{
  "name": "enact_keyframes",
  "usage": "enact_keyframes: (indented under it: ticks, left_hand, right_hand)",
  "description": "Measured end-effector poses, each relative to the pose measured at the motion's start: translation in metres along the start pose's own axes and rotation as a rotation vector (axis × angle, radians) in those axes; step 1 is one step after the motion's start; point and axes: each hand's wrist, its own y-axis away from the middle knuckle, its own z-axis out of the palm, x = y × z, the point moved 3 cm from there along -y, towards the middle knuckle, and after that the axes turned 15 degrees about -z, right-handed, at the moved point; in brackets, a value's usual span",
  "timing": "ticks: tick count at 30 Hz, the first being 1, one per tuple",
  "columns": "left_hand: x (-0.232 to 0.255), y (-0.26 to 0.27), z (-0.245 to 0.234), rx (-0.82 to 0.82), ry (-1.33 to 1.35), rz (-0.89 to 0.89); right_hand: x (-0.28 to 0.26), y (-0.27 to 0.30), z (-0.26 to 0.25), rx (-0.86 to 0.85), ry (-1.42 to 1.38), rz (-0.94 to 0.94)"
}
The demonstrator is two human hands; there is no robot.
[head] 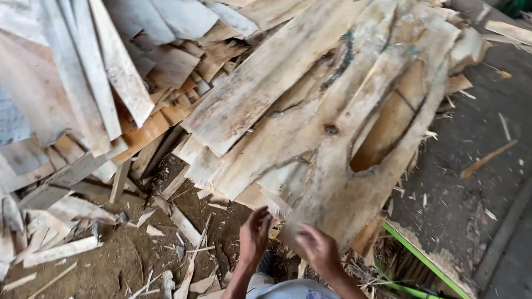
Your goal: Trimming and cutting thin strips of wood or veneer using a large manual lever-blade.
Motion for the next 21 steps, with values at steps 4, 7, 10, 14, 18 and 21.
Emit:
enact_keyframes:
  ticks: [4,7,10,14,18,21]
  left_hand:
    - [0.004,0.011,0.028,-0.269,-0.326,-0.141]
    - [0.007,0.004,0.034,-0.268,-0.529,-0.108]
    - [0.021,-0.008,0.034,-0.161,-0.7,0.077]
    - [0.039,0.003,0.036,-0.213,-0.751,0.094]
    - [0.037,0.002,0.038,-0.253,-0.707,0.052]
    - [0.034,0.0,0.037,-0.289,-0.678,0.065]
  right_hand:
    - [0.071,0.079,-0.046,0.282,0.282,0.208]
    - [0.055,0.097,-0.057,0.391,0.505,0.039]
    - [0.07,0.109,-0.049,0.242,0.226,0.888]
    - [0.115,0.13,-0.031,0.264,0.07,0.752]
    - [0.139,0.135,-0.022,0.299,-0.137,0.888]
    - [0.154,0.136,-0.017,0.515,-0.343,0.841]
